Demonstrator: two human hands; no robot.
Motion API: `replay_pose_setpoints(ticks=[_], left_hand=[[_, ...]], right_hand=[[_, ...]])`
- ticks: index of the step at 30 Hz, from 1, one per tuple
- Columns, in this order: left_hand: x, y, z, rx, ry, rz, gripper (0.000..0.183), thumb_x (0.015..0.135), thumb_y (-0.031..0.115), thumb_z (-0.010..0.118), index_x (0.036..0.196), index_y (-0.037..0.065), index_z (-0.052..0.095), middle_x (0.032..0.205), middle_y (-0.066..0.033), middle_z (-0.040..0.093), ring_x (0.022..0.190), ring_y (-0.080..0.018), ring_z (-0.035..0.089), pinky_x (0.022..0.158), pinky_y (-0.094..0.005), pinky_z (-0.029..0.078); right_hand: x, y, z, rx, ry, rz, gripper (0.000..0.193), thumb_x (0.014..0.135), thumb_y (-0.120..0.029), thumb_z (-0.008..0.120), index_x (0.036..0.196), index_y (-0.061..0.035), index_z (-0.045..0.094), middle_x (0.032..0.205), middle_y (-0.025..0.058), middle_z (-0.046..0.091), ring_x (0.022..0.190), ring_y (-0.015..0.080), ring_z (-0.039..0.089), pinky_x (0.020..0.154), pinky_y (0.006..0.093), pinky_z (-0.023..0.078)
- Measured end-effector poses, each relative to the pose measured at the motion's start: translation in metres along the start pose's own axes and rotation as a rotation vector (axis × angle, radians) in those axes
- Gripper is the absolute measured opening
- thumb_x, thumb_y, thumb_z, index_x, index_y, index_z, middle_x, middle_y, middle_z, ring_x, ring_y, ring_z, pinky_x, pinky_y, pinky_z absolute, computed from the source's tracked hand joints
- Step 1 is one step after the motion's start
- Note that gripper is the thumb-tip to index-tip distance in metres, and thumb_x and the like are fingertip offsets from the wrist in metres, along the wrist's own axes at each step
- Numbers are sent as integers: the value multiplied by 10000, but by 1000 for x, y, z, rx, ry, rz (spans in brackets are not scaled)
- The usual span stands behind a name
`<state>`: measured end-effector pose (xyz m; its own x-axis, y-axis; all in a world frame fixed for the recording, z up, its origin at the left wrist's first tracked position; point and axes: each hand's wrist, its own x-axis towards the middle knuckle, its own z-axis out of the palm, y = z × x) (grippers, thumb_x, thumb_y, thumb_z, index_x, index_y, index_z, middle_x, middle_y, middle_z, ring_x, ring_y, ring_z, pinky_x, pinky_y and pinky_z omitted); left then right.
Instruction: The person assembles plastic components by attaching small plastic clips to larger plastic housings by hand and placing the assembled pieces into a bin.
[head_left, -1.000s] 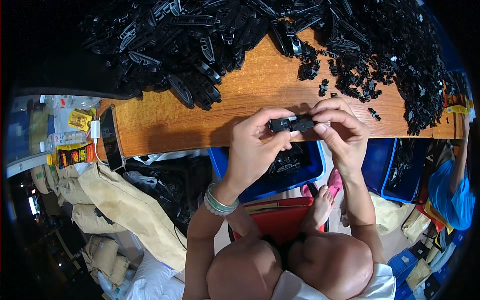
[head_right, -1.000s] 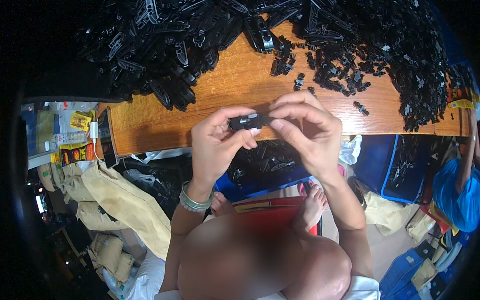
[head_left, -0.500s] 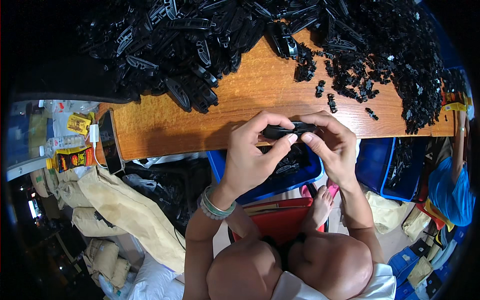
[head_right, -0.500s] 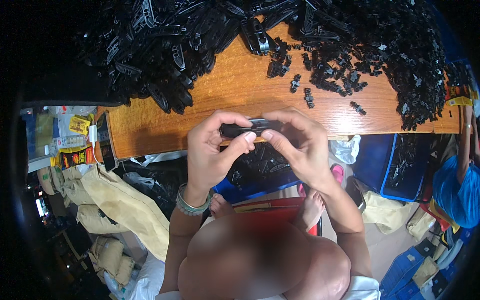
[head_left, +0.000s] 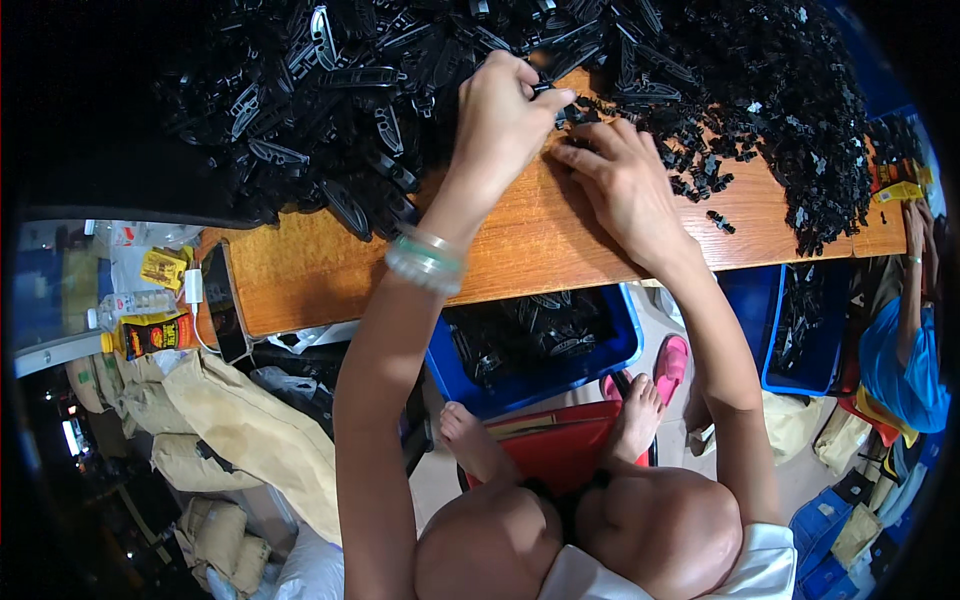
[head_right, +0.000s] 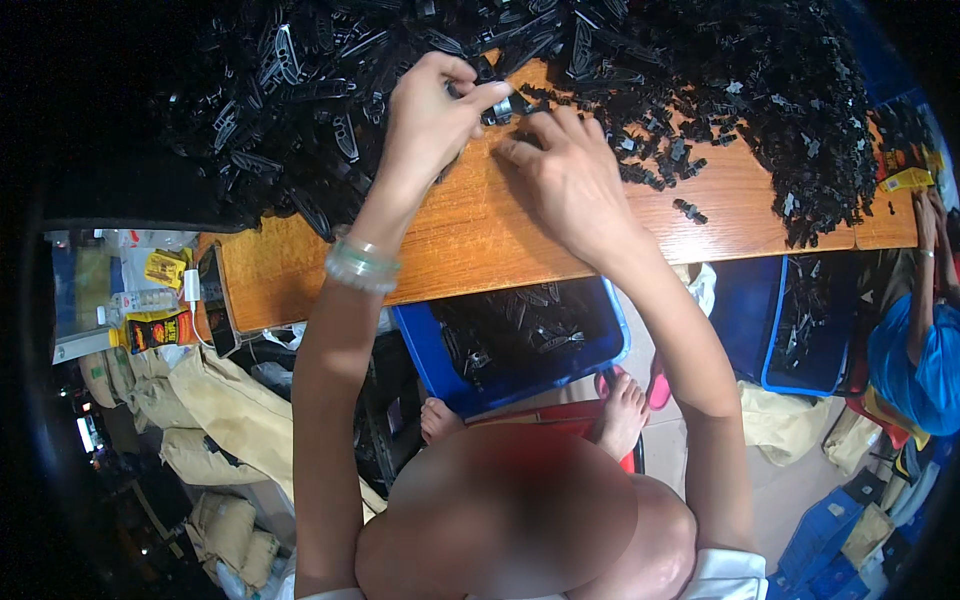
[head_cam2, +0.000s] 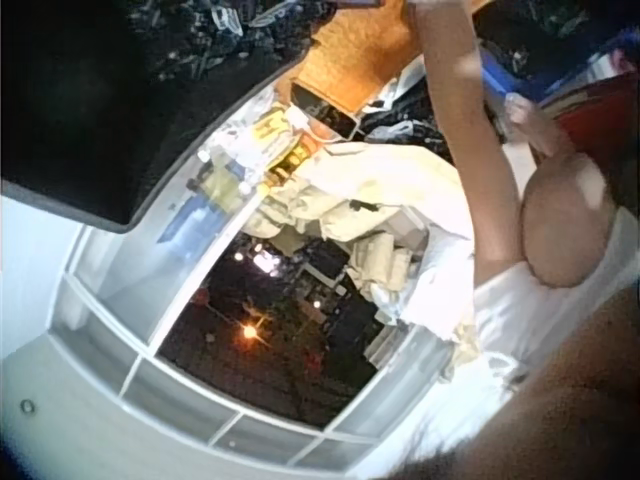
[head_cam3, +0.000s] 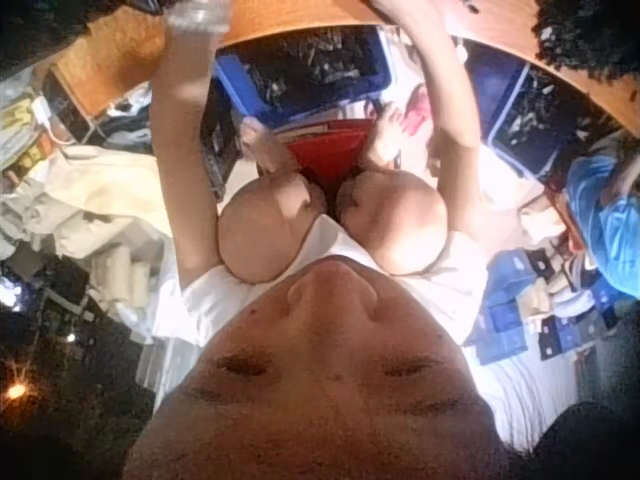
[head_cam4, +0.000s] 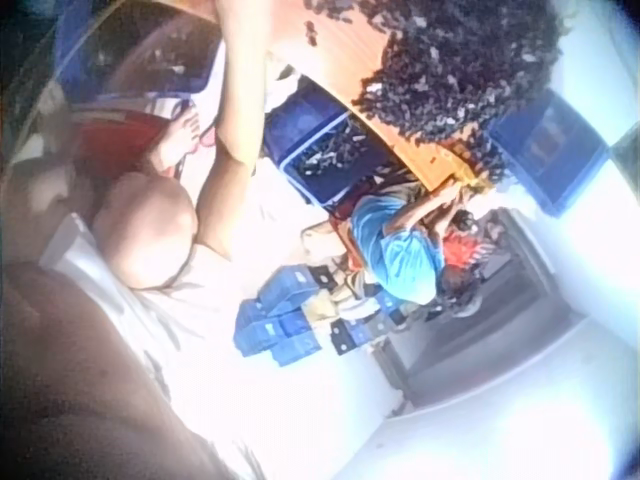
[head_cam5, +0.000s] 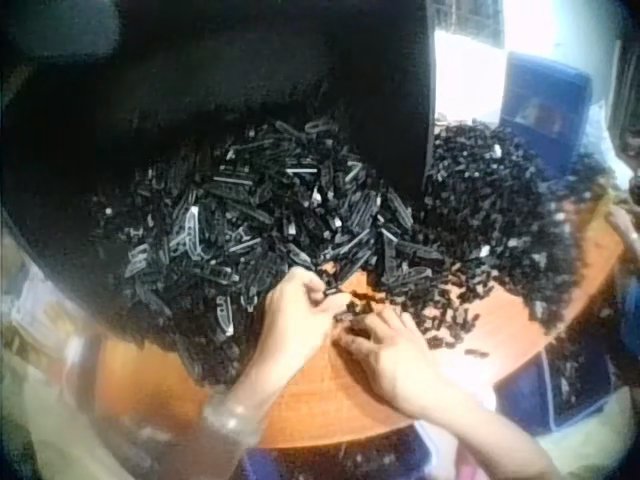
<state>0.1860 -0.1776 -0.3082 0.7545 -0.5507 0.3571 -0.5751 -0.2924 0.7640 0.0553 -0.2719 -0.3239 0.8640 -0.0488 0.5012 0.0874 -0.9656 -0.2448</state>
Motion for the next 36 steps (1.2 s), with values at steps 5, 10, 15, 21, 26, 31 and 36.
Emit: replay_pose_setpoints(ticks=[5,10,15,21,26,31,36], left_hand=[[6,-6,7,434,-25,46,428,674,325,744,801,-55,594,718,-212,618,674,-311,635,621,-360,495],[-24,4,-9,274,37,-31,287,752,197,674,852,-44,554,691,-162,598,603,-272,602,569,-342,465],[-65,14,-29,38,23,-31,209,787,107,657,899,-13,527,694,-133,594,586,-197,584,542,-300,442],[-99,12,-44,-45,86,-43,206,748,67,684,895,11,551,717,-93,597,638,-172,590,580,-285,449],[-119,11,-42,-158,164,-62,233,720,2,718,899,16,569,715,28,531,618,-21,440,540,-171,363],[-135,28,-29,-256,79,-139,249,701,1,739,825,23,525,720,26,508,581,-6,438,474,-170,348],[-129,12,-7,-388,88,-322,242,691,31,690,759,18,458,650,-52,494,619,-135,492,597,-285,423]], right_hand=[[-5,-1,2,147,27,-54,218,713,-60,634,929,-31,647,880,85,569,853,245,514,731,353,399],[8,26,0,-32,170,162,170,756,-85,616,902,1,623,861,120,587,835,269,532,726,368,398],[19,28,7,-135,-15,166,196,773,-100,595,942,-9,634,869,113,606,854,256,536,759,359,384],[9,17,3,-101,206,185,229,769,-51,571,982,-45,653,854,108,630,792,243,533,724,337,367],[-11,-37,-15,668,272,340,175,710,25,658,881,-11,672,835,88,633,823,165,581,720,283,447],[-24,-51,-18,874,354,453,162,723,56,647,874,1,671,919,104,603,810,182,589,734,261,468],[-19,-55,12,756,232,311,172,739,84,577,885,30,650,870,128,621,817,230,608,719,288,473]])
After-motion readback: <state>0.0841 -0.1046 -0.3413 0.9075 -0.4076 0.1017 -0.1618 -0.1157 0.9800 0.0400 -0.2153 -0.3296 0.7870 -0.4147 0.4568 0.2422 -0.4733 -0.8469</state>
